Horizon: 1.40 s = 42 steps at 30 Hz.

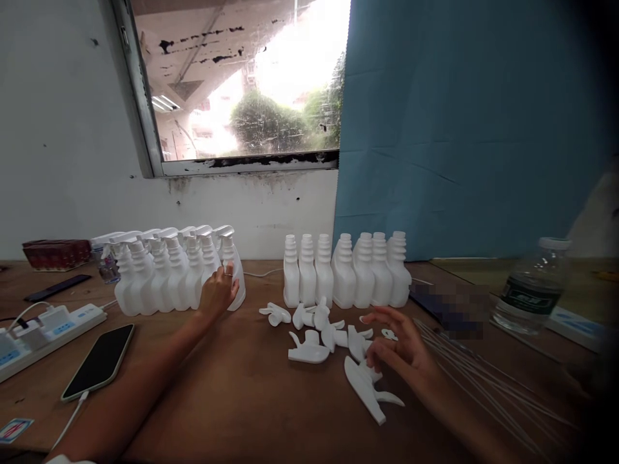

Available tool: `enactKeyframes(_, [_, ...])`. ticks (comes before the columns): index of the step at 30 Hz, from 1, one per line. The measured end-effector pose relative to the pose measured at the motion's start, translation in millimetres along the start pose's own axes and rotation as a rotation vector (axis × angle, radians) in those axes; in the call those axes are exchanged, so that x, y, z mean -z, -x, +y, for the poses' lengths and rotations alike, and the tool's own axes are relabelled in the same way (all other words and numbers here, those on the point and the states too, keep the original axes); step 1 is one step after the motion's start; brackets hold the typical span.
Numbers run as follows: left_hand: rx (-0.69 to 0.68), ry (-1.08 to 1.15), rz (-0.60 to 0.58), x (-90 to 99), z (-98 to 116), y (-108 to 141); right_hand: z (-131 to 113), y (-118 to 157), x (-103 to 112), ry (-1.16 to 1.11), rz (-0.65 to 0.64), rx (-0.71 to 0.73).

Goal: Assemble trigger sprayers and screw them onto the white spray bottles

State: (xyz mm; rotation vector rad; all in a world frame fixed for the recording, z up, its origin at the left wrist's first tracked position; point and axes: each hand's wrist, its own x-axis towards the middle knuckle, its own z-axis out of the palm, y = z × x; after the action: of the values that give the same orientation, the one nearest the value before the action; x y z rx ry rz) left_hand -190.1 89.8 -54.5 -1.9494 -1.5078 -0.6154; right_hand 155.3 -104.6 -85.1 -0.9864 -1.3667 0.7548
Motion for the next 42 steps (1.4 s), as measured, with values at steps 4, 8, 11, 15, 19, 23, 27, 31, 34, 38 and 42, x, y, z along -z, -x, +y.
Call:
enactKeyframes(4, [0.02, 0.012, -0.002, 0.0, 0, -1, -5, -2, 8, 0.072, 0.046, 0.029])
enactKeyframes(8, [0.051, 0.03, 0.023, 8.7, -1, 1, -11, -3, 23, 0.235, 0.076, 0.01])
enactKeyframes(11, [0.023, 0.139, 0.107, 22.7, 7, 10, -18, -1, 28, 0.482, -0.046, -0.057])
enactKeyframes(15, [-0.15, 0.537, 0.158, 46.1, 43, 42, -29, 5, 21, 0.786, -0.257, -0.123])
enactKeyframes(19, [-0.508, 0.957, 0.037, 63.6, 91, 87, -36, 11, 8, 0.851, -0.248, -0.186])
enactKeyframes(23, [-0.714, 1.081, 0.01, 68.9, 124, 105, -31, 15, -1, 0.701, -0.296, -0.166])
enactKeyframes(27, [-0.689, 1.109, -0.152, 69.3, 136, 102, -24, 18, -15, 0.69, -0.313, -0.19])
enactKeyframes(31, [-0.676, 1.07, -0.293, 67.3, 135, 101, -29, 21, -27, 0.66, -0.34, -0.038])
enactKeyframes(34, [-0.676, 1.08, -0.343, 65.9, 132, 103, -32, 15, -18, 0.596, -0.271, 0.002])
enactKeyframes(38, [-0.648, 1.12, -0.43, 70.0, 131, 106, -17, -4, 23, 0.872, -0.072, 0.007])
enactKeyframes(42, [-0.569, 1.173, -0.615, 78.1, 131, 106, 8, -15, 58, 0.965, -0.057, -0.014])
